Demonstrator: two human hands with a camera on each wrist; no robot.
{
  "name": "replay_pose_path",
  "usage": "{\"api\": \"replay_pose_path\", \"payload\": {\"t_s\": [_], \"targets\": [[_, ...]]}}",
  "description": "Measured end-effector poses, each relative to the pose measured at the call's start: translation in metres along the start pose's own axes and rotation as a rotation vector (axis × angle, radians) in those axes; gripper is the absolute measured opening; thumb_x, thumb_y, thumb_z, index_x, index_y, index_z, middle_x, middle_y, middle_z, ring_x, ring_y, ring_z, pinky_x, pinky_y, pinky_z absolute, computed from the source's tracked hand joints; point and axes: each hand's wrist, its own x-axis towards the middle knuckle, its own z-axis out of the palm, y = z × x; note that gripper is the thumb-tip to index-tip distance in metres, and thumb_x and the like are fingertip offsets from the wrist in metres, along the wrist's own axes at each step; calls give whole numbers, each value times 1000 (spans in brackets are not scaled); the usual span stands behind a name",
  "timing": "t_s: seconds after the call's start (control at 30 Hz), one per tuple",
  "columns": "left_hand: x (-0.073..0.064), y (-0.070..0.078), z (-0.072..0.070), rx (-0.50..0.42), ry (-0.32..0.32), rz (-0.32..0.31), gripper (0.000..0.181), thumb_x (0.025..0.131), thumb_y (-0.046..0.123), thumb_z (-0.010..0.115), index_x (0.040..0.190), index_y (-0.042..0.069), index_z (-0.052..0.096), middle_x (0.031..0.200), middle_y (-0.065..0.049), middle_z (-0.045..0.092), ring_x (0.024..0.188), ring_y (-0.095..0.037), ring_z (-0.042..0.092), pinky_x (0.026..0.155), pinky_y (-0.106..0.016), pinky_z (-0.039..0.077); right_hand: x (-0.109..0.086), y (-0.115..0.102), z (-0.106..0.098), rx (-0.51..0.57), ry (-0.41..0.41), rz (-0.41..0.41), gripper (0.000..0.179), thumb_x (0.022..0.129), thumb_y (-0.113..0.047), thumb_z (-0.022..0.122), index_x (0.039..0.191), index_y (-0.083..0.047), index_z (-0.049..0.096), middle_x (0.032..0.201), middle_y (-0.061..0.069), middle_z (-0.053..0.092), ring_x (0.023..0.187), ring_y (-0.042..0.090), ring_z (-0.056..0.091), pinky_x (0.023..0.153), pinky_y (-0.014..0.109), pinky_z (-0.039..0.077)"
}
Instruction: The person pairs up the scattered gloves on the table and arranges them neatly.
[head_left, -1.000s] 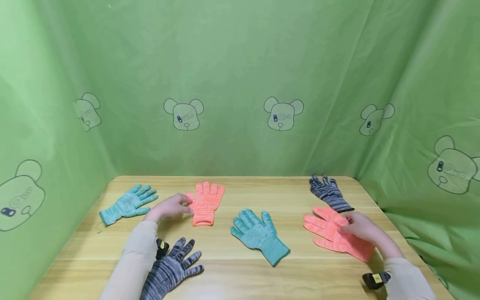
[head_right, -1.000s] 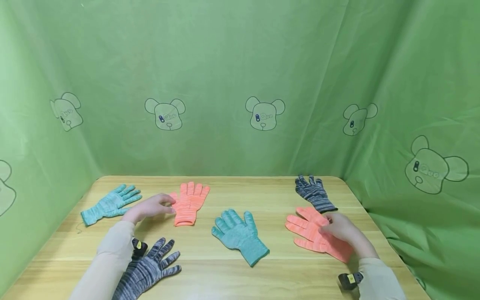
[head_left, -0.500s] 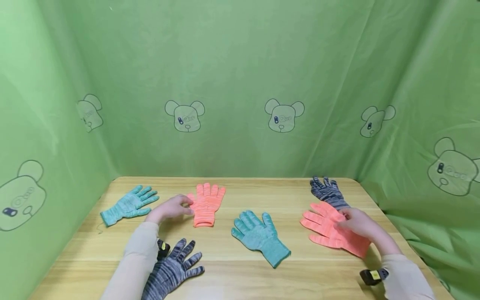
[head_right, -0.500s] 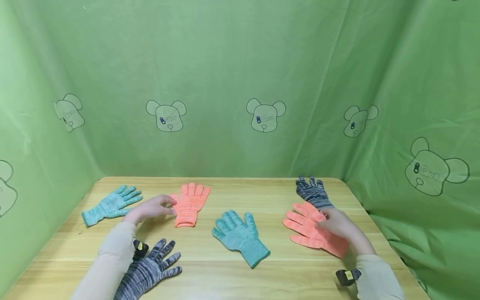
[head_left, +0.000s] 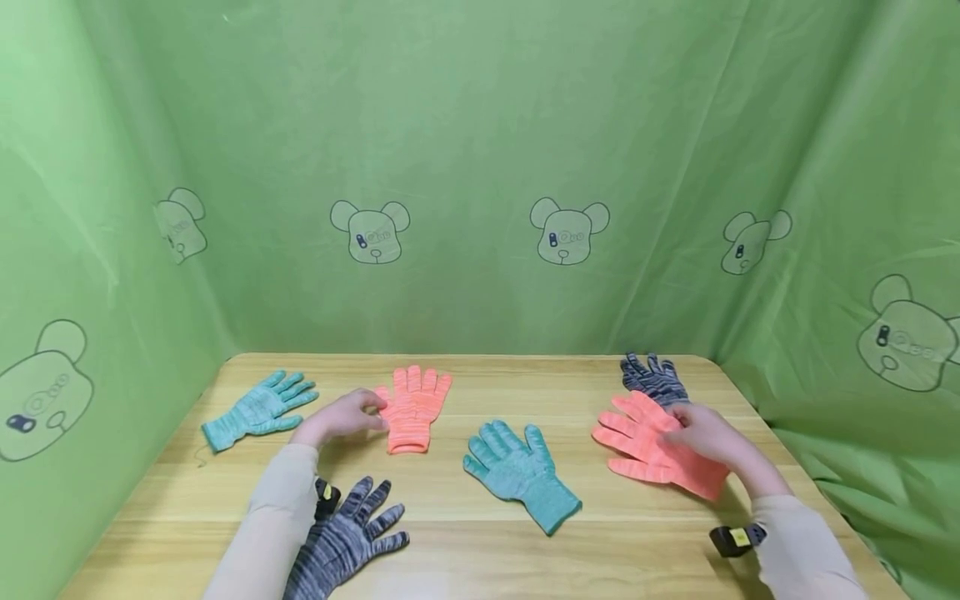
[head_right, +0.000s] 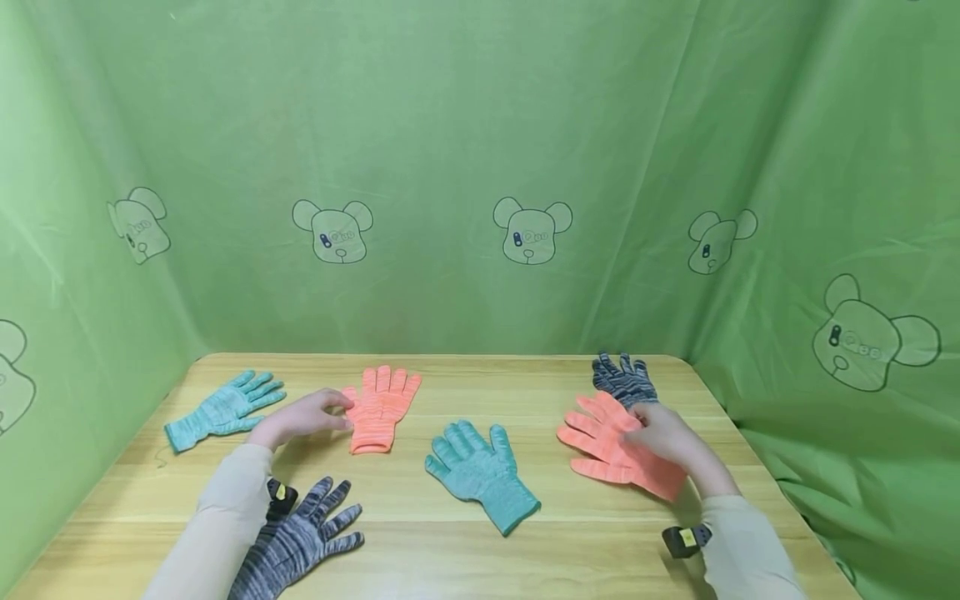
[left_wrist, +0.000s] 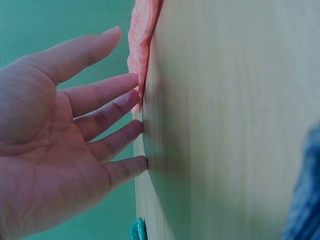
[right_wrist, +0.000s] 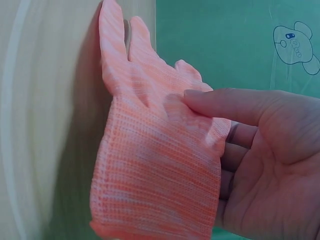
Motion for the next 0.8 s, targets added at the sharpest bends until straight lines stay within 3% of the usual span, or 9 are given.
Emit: {"api": "replay_pose_path", "payload": {"t_s": [0.8], "targets": [[0,2,2,18,0,0,56,86,21,70,134,-3,52,144,-28,43,134,-46,39,113,-59,31,16,-24,-6,13,46,-41,23,84,-15,71,80,-6,50,71,0,42,68,15,41,59,26,33]]}}
